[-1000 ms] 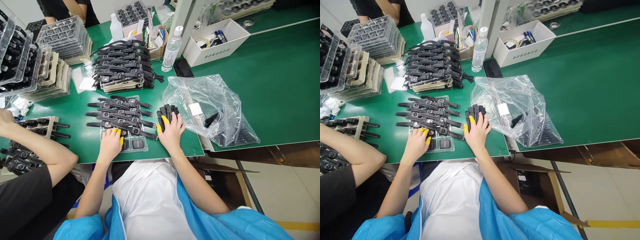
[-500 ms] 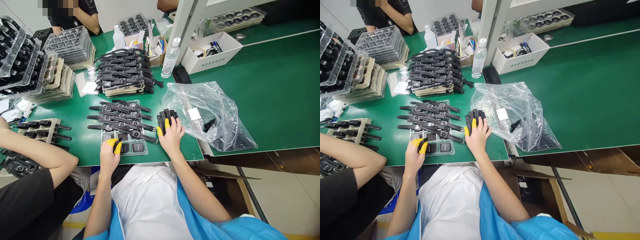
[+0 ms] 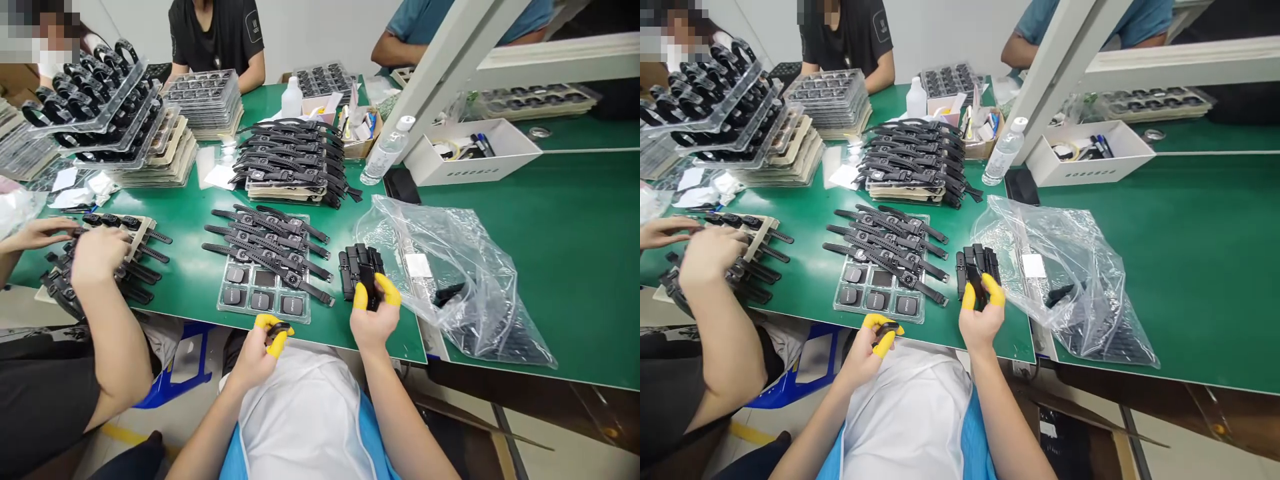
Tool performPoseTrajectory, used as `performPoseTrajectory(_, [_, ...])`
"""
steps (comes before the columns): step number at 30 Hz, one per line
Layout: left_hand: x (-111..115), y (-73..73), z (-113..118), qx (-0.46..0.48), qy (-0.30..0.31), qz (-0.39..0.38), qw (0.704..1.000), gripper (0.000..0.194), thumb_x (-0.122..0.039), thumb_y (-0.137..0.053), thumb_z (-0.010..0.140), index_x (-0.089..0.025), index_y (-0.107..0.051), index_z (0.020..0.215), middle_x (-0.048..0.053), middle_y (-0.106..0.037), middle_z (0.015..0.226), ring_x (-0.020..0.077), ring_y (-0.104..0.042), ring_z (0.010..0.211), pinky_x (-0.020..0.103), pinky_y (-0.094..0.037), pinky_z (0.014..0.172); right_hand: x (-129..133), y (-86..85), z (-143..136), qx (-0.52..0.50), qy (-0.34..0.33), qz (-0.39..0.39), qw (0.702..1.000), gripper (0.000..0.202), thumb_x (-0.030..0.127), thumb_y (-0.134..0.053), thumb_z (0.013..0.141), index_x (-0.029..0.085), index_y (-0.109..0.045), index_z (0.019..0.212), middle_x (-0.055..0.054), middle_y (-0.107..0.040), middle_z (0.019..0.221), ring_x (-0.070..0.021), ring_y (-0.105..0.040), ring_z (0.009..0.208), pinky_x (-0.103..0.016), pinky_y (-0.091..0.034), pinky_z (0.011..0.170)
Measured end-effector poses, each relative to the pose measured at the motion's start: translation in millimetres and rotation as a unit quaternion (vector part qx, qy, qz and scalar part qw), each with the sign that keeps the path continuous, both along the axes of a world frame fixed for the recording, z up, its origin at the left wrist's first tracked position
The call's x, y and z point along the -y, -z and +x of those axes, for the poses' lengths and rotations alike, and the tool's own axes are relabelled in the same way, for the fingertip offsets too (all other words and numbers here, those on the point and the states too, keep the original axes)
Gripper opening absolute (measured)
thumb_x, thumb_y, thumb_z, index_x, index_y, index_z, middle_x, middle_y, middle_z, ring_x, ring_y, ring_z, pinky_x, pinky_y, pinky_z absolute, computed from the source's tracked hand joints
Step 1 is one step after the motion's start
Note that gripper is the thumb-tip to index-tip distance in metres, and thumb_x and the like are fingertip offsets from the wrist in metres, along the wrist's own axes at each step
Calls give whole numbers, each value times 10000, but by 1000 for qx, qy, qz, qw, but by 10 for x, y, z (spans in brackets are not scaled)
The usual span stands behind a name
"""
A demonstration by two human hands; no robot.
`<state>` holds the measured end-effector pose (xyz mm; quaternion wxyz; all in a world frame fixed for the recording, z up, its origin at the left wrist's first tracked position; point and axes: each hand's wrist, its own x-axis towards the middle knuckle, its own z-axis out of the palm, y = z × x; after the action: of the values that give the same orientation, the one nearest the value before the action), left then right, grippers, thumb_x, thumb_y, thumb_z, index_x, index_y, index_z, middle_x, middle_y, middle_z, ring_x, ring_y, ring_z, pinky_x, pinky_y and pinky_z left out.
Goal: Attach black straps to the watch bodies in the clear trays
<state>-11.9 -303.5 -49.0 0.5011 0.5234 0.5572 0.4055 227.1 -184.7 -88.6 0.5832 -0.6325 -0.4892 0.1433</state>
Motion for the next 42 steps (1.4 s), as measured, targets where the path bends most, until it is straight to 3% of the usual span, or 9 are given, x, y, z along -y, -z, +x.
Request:
performPoseTrajectory(2, [-40, -21, -44, 8, 0, 13, 1000, 241, -385, -558, 1069, -193, -564, 1213, 145, -733, 1204, 185, -727, 997, 309, -599, 825, 210, -86, -73, -90, -51, -21, 994, 335, 459, -698, 934, 230, -592, 1155, -88, -672, 1060, -268, -674, 1004, -498, -531, 988])
performPoseTrajectory(4, [-83, -48, -80, 0, 8, 32, 999, 222, -335, -544, 1072, -191, -555, 1240, 142, -719, 1215, 167, -725, 963, 307, -604, 837, 475, -204, -173, -212, -135, -75, 965, 297, 467, -691, 966, 254, -569, 1134, -48, -681, 996, -233, -685, 905, -452, -558, 912])
performPoseTrajectory(6, [-122, -73, -91, -14, 17, 56, 998, 233, -267, -536, 1060, -191, -549, 1279, 135, -713, 1215, 155, -726, 927, 312, -610, 848, 748, -339, -290, -310, -255, -149, 903, 233, 456, -643, 1018, 259, -574, 1121, -31, -689, 959, -202, -677, 810, -410, -563, 840])
performPoseTrajectory(8, [-153, -90, -78, -26, 35, 82, 996, 299, -200, -528, 1036, -194, -543, 1335, 128, -716, 1221, 158, -733, 935, 318, -616, 863, 976, -463, -411, -389, -361, -210, 821, 221, 470, -613, 1040, 260, -578, 1101, -18, -687, 915, -181, -650, 713, -384, -554, 760])
performPoseTrajectory(11, [-180, -96, -42, -41, 70, 134, 988, 449, -96, -503, 975, -214, -547, 1405, 117, -714, 1279, 189, -733, 1073, 351, -610, 960, 1168, -574, -570, -474, -457, -265, 704, 295, 545, -629, 1022, 268, -548, 1082, 24, -642, 781, -162, -580, 591, -351, -513, 649])
performPoseTrajectory(14, [-183, -100, -32, -53, 87, 174, 979, 591, -19, -480, 882, -238, -578, 1422, 96, -713, 1315, 209, -707, 1182, 381, -588, 1039, 1199, -595, -660, -487, -505, -303, 645, 374, 614, -639, 999, 265, -527, 1072, 73, -560, 635, -140, -491, 510, -308, -449, 577])
performPoseTrajectory(25, [-166, -152, -143, -72, 89, 207, 972, 655, 3, -459, 823, -226, -610, 1418, 97, -733, 1284, 228, -687, 1230, 405, -589, 1048, 1025, -610, -662, -452, -520, -345, 637, 348, 567, -664, 989, 230, -588, 947, 109, -473, 449, -112, -368, 408, -264, -362, 488])
performPoseTrajectory(32, [-169, -153, -162, -98, 92, 221, 966, 528, -39, -452, 950, -230, -596, 1421, 106, -713, 1292, 222, -686, 1223, 400, -591, 1040, 1038, -634, -698, -488, -467, -342, 654, 319, 515, -661, 988, 224, -601, 873, 110, -425, 419, -111, -330, 393, -265, -358, 479])
performPoseTrajectory(42, [-134, -116, -153, -154, 73, 231, 958, 518, -71, -441, 980, -234, -560, 1458, 111, -697, 1321, 236, -665, 1257, 403, -577, 1047, 1054, -644, -758, -521, -443, -326, 653, 300, 493, -681, 982, 227, -604, 867, 121, -384, 411, -106, -307, 380, -255, -349, 466])
